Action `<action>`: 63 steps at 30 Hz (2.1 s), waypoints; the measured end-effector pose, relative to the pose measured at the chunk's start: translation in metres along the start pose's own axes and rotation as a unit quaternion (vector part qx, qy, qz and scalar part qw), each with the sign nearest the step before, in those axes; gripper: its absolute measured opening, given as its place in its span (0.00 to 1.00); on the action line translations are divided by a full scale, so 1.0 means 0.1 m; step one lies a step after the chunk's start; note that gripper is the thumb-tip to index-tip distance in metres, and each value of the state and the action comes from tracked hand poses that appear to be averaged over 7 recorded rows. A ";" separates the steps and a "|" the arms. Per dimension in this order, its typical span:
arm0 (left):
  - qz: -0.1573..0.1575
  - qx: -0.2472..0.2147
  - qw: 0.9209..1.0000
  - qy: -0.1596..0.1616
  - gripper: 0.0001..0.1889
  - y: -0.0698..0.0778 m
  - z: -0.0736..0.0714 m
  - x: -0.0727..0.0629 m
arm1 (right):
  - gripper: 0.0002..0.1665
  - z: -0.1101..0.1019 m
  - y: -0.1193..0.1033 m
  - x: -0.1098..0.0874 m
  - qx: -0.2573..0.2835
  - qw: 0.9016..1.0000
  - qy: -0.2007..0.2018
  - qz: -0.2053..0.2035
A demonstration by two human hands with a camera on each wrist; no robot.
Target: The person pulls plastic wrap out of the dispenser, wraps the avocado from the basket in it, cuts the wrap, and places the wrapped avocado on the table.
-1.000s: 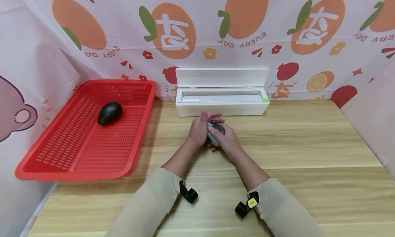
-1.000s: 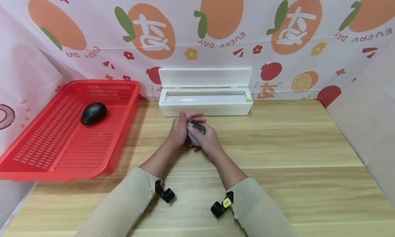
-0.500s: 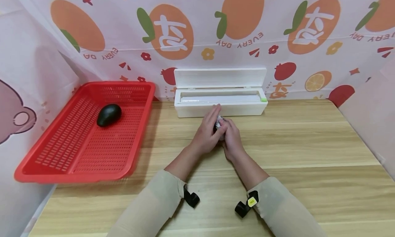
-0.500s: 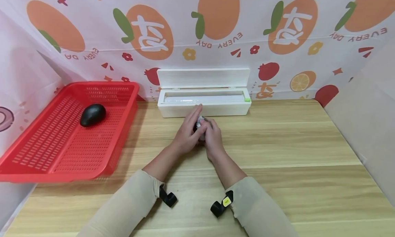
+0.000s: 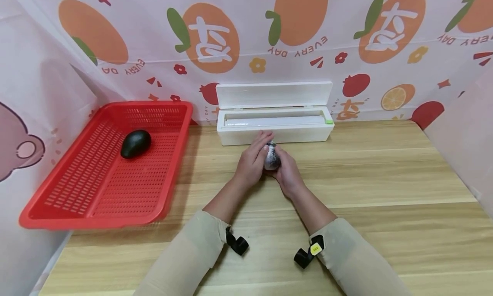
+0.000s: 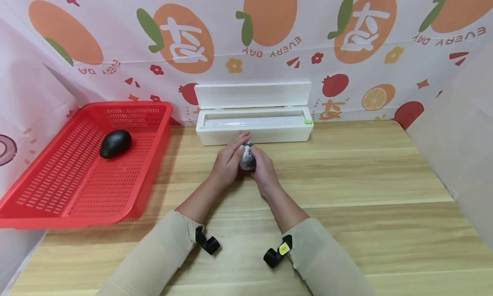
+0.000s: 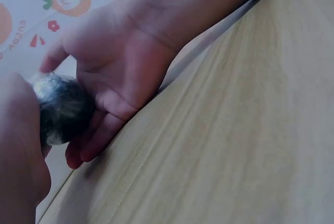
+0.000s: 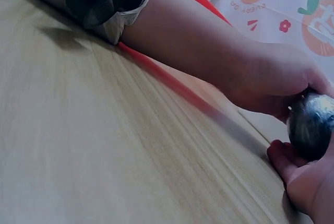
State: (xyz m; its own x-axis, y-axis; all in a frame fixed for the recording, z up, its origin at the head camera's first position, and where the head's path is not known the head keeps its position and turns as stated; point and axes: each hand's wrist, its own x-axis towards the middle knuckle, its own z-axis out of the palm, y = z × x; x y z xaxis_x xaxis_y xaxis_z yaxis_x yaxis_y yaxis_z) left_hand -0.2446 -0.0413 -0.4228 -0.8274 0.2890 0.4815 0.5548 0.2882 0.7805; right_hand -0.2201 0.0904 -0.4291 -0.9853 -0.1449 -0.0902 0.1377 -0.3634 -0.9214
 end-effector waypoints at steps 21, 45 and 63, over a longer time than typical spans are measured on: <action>-0.109 -0.169 0.972 0.124 0.16 0.08 -0.02 0.04 | 0.26 -0.02 0.05 0.00 -0.279 0.951 0.046 -0.122; -0.087 -0.035 0.990 0.110 0.18 -0.02 0.08 0.01 | 0.24 -0.02 0.02 -0.01 -0.079 0.992 0.075 -0.069; -0.046 0.100 0.984 -0.139 0.34 -0.01 0.06 -0.04 | 0.23 -0.16 -0.05 0.01 -0.107 0.985 0.123 -0.057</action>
State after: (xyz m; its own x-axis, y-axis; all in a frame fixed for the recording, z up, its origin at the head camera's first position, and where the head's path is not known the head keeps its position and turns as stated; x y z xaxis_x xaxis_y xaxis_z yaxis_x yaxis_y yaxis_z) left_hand -0.2414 -0.0375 -0.4271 -0.8343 0.4847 0.2629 0.5080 0.4901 0.7083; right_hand -0.2237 0.1067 -0.4304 -0.9914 0.1224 -0.0451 0.0253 -0.1587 -0.9870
